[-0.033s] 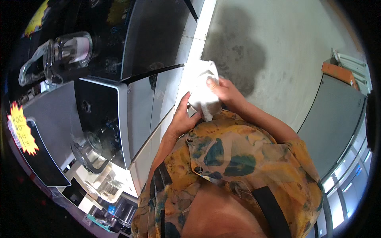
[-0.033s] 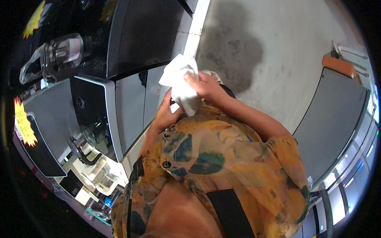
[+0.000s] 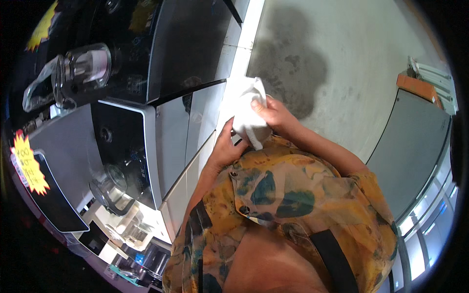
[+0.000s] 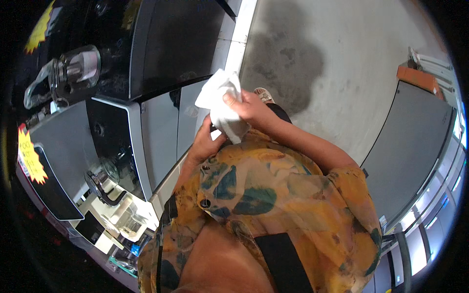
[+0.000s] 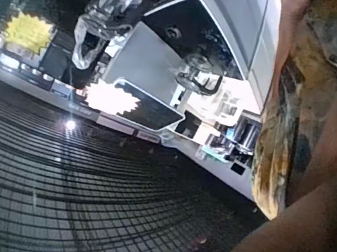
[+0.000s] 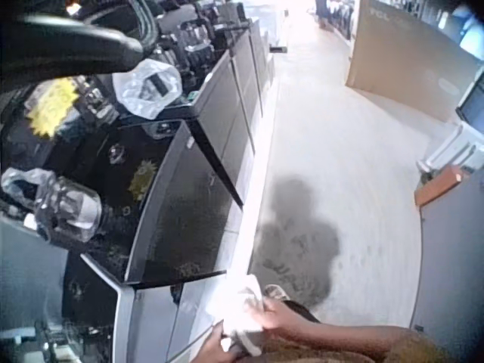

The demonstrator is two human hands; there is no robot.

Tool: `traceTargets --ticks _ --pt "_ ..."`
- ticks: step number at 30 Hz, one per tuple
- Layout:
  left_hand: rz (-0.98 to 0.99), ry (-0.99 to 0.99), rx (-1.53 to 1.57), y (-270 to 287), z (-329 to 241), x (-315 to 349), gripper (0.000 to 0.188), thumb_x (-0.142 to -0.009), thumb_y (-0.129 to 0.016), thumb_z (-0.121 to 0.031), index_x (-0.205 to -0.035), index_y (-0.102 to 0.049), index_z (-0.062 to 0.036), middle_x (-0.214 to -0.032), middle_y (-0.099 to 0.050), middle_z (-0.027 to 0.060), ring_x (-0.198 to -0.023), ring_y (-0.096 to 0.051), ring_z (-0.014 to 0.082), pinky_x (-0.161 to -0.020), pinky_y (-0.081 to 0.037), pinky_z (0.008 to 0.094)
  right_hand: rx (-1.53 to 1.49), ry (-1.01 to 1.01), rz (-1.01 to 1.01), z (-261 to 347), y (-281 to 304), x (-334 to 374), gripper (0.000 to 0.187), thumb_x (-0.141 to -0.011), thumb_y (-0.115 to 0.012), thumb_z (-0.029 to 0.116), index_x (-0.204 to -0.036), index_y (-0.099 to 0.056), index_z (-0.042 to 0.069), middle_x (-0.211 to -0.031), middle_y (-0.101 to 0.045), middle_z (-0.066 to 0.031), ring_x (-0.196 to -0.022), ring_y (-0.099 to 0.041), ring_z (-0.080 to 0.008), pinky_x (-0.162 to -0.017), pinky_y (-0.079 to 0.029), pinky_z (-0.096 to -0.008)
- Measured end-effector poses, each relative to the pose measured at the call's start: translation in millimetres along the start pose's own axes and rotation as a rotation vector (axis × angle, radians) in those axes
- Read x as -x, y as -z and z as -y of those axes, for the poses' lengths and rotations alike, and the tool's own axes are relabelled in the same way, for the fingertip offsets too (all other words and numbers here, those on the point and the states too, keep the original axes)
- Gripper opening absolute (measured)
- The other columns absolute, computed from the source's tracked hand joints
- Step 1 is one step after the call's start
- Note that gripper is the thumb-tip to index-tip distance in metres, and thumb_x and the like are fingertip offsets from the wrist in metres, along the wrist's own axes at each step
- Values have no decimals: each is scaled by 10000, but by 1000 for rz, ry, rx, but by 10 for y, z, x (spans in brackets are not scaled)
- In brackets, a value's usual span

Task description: The person wipes the surfaces of a stovetop and several small kitchen appliances with a cloth, moving a glass pitcher and other items aside to reach the base units.

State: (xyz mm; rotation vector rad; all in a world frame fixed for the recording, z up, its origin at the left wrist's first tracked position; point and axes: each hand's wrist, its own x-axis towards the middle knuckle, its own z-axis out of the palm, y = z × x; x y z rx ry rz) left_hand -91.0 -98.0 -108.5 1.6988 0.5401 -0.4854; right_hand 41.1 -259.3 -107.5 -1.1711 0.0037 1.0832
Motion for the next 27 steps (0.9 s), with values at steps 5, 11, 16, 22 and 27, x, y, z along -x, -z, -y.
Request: traceTargets --ticks 5,11,16,22,27 --pt "-176 85 242 -181 11 11 218 -884 -634 -59 -1091 -595 -7 -931 -636 2 -819 -549 63 -727 -462 237 63 -71 198 -29 234 -2 823 -737 -792 389 -1348 -421 -20 -1241 -553 -147 -1140 -530 -233 -991 -417 -351" --pt "-442 -1 449 -159 -7 78 165 -957 -591 -97 -1073 -625 15 -947 -654 12 -857 -574 71 -779 -477 240 194 -56 202 -429 527 34 879 -720 -829 319 -1397 -372 -6 -1276 -540 -147 -1187 -509 -234 -1017 -394 -340" --pt "-607 -62 598 -194 126 251 262 -999 -529 -150 -1176 -601 29 -1037 -659 53 -906 -596 103 -807 -499 269 679 -50 17 -332 496 224 548 -762 -796 218 -1202 -573 -21 -1082 -648 -65 -938 -596 -147 -833 -478 -293" --pt "-549 -149 879 -191 264 550 383 -1039 -412 -251 -1314 -488 5 -1282 -577 115 -1182 -544 207 -1014 -432 378 274 150 -49 -219 290 506 568 -787 -788 130 -1286 -534 32 -1110 -643 -110 -919 -633 -170 -797 -541 -288" --pt "-413 -131 1317 -229 148 679 496 -1050 -315 -363 -1376 -434 -10 -1376 -511 131 -1280 -480 282 -1093 -373 433 278 304 -41 -215 254 639 541 -811 -775 153 -1291 -550 49 -1072 -649 -102 -974 -637 -173 -856 -540 -304"
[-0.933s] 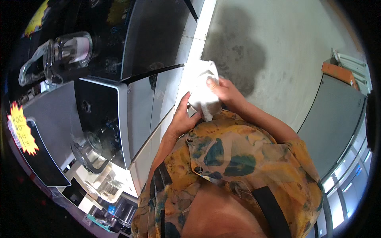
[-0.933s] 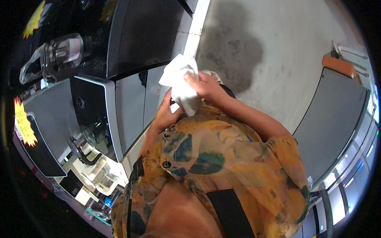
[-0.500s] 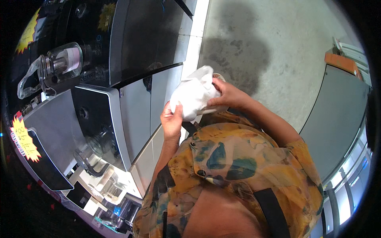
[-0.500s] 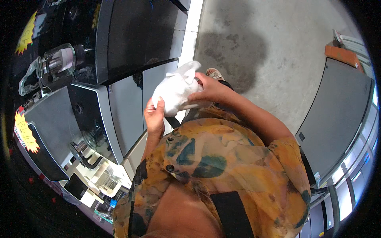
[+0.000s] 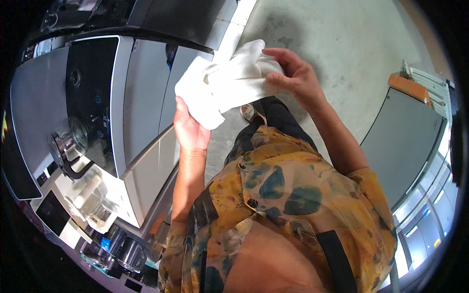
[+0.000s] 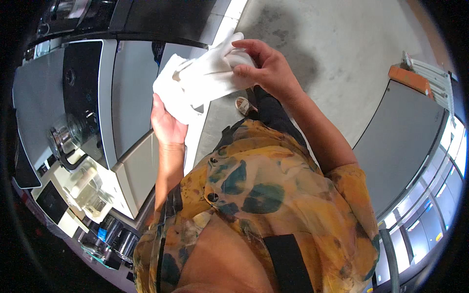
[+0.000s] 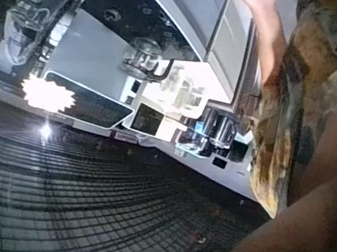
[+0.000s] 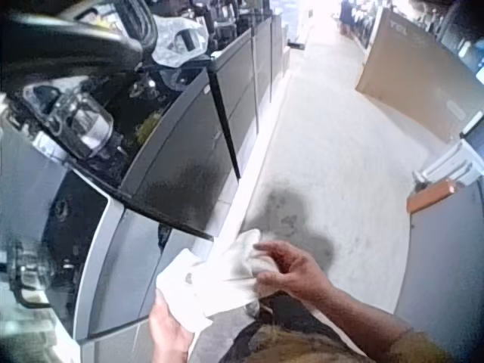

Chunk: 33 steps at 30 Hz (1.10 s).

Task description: The person wipes the surfaces of a stovetop and several small kitchen appliances with a cloth, moving a glass pitcher and other items aside to reach the base units.

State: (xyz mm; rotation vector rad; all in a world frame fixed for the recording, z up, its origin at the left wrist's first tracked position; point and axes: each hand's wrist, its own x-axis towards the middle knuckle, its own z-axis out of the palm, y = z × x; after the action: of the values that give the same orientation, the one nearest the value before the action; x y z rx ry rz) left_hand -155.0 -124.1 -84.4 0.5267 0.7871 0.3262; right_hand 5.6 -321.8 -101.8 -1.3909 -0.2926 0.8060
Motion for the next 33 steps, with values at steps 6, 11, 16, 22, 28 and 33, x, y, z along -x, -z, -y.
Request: traceTargets --ticks 6,11,16,22,28,33 --pt "-39 -29 42 -117 59 23 518 -1045 -287 -378 -1408 -397 -25 -1402 -487 131 -1282 -475 293 -1093 -377 429 297 95 7 31 -2 -44 405 -853 -735 195 -1215 -621 53 -1013 -660 -79 -873 -644 -142 -769 -548 -284" --pt "-21 -58 134 -170 49 -245 504 -1032 -324 -380 -1384 -428 -35 -1374 -515 125 -1245 -511 292 -1047 -430 427 435 116 330 -8 214 -328 352 -853 -728 229 -1118 -650 9 -862 -607 -18 -724 -582 -115 -611 -476 -236" --pt "-132 -67 167 -186 297 -731 511 -1034 -312 -384 -1376 -437 -26 -1348 -536 138 -1212 -539 300 -1033 -444 430 613 -30 764 28 511 -927 254 -699 -788 137 -908 -717 12 -1007 -603 -56 -857 -591 -156 -718 -468 -286" --pt "-293 92 28 -252 830 -1321 453 -1010 -470 -377 -1255 -556 -6 -1207 -631 122 -1139 -585 249 -1006 -448 391 -322 -220 769 -2 885 -1727 323 -776 -780 279 -981 -717 38 -1198 -587 -143 -1113 -548 -242 -945 -429 -359" --pt "-280 53 4 -399 1188 -1874 353 -1016 -483 -338 -1129 -621 -33 -1097 -664 63 -979 -618 156 -870 -474 295 -397 -353 589 -196 1106 -2185 598 -791 -793 308 -1269 -556 37 -1110 -631 -71 -1012 -604 -181 -907 -486 -335" --pt "-260 -200 -327 143 1274 -2266 292 -1026 -440 -302 -942 -597 -71 -926 -655 61 -770 -589 112 -645 -426 252 -535 -148 453 -389 1092 -2686 555 -823 -768 261 -1274 -543 28 -1136 -642 -93 -1042 -618 -183 -904 -513 -338"
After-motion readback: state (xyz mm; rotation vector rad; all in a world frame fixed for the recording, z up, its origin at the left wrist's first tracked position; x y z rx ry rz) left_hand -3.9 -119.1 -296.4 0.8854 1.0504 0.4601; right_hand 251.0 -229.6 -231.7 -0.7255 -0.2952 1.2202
